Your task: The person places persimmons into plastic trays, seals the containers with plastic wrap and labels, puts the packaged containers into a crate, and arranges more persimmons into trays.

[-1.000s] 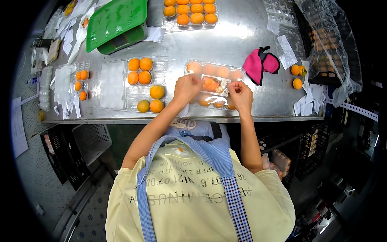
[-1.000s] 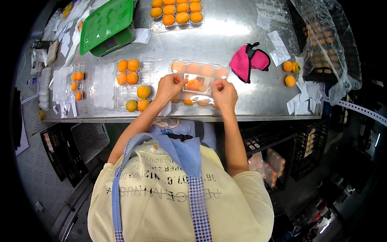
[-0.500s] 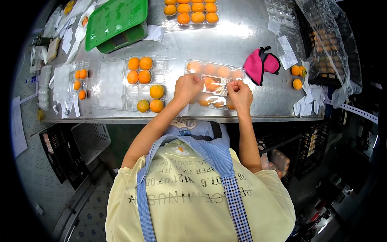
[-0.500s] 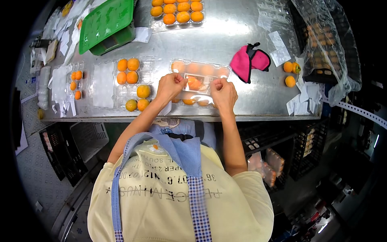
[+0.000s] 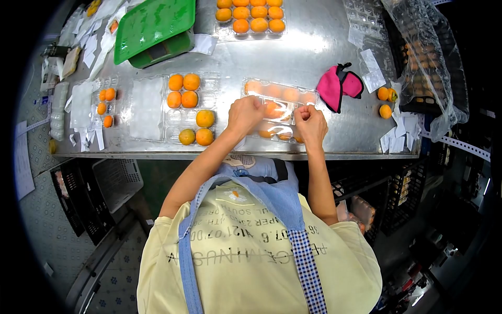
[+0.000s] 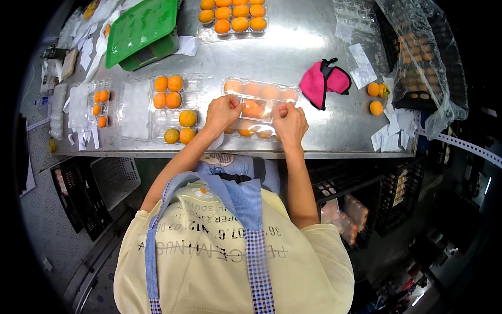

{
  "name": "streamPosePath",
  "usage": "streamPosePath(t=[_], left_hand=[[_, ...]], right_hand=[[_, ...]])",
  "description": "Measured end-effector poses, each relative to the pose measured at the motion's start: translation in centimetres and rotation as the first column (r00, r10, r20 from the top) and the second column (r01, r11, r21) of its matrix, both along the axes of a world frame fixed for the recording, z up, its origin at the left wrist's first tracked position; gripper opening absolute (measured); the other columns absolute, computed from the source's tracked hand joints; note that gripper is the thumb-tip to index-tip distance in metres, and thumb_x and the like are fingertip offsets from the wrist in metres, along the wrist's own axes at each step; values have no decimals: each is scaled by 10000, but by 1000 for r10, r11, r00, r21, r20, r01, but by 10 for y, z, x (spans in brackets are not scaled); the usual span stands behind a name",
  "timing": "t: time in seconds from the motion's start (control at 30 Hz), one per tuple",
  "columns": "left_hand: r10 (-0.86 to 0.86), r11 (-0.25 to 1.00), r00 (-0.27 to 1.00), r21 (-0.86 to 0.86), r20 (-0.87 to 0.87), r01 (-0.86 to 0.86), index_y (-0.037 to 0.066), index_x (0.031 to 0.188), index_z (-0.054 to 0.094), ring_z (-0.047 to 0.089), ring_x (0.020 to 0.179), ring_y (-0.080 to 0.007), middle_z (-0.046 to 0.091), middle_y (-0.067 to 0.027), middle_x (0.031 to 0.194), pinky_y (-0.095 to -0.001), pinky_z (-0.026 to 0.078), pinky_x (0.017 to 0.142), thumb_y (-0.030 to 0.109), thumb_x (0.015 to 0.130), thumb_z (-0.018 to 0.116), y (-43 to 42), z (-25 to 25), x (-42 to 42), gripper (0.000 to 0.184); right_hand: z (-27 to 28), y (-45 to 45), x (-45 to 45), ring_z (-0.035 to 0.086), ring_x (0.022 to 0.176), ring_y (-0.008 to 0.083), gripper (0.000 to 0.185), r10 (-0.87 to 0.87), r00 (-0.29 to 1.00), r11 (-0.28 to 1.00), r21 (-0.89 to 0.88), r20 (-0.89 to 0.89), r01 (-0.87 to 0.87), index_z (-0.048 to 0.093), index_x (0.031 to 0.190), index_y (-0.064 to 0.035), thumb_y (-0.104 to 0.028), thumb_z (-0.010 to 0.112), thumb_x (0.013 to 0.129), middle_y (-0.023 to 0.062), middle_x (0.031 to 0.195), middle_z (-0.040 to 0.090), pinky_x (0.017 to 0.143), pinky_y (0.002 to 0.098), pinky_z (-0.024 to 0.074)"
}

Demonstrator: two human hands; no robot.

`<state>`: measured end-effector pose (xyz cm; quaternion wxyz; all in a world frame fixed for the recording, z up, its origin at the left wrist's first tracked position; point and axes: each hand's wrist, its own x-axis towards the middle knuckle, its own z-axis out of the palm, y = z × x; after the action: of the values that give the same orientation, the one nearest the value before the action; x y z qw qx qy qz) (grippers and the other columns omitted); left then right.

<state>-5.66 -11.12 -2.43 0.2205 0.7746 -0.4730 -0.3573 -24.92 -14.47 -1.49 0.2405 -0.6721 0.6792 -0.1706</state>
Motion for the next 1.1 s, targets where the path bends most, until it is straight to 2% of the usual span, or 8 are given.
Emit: streamPosePath(t=[0.27,0.37,0.6,0.73,0.87,1.0,1.03,1.1], left_hand=[[-17,985,982,-164,189,49,47,858,517,632,599,-317,626,-136,659,-430,488,573,337,819,660,10,8,-5,326],[-50,951,952,-275,302,138,59,891,469,631,589,-331,623,-148,720,-444,487,536,328,849,636,11,10,-8,319],[-82,895,844,-333,531,296,66,884,481,634,566,-285,594,-121,752,-394,491,441,279,880,592,12,-11,-14,240],[-112,914,810,-261,576,311,68,918,507,639,595,-274,594,-112,767,-385,495,466,230,863,612,28,-19,-2,201],[127,879,971,-476,204,-15,97,1044,563,592,574,-192,589,-69,803,-301,463,532,104,828,647,71,-1,14,231],[394,852,855,-215,-336,-477,53,1024,564,437,482,-69,565,-3,765,-247,347,459,102,837,653,144,44,19,212],[337,774,878,-430,-340,-464,38,1038,570,384,460,-21,565,11,773,-212,307,430,118,871,631,166,22,23,195],[537,671,309,176,-785,-720,38,1056,582,392,507,-7,561,11,777,-179,303,453,124,899,599,203,49,30,180]], right_hand=[[7,2,-6,554,936,258,236,-81,996,995,-61,32,83,615,972,-105,-247,624,785,33,831,634,795,411,442],[-17,-2,-5,486,1107,305,350,82,995,872,-478,-62,-102,567,1099,-68,-252,617,806,82,1039,596,931,435,367],[-28,2,31,170,1382,353,491,174,953,899,-356,-248,-256,505,1255,-62,-318,594,846,134,1335,397,1072,642,80],[-33,2,25,198,1375,359,489,122,958,917,-341,-260,-209,483,1282,-69,-289,582,857,136,1349,396,1060,651,105],[-38,-2,17,232,1363,363,479,130,960,914,-345,-249,-213,472,1291,-66,-262,569,865,145,1344,409,1062,634,140],[-32,-17,3,298,1328,354,482,253,945,858,-403,-208,-319,482,1281,-61,-266,579,856,151,1306,452,1063,578,194],[-32,-21,-1,314,1319,351,481,285,940,828,-446,-189,-341,490,1272,-59,-259,591,846,149,1295,464,1061,560,213],[-25,-29,-9,357,1292,348,485,364,917,754,-527,-162,-392,495,1259,-57,-211,620,817,141,1265,494,1056,514,244]])
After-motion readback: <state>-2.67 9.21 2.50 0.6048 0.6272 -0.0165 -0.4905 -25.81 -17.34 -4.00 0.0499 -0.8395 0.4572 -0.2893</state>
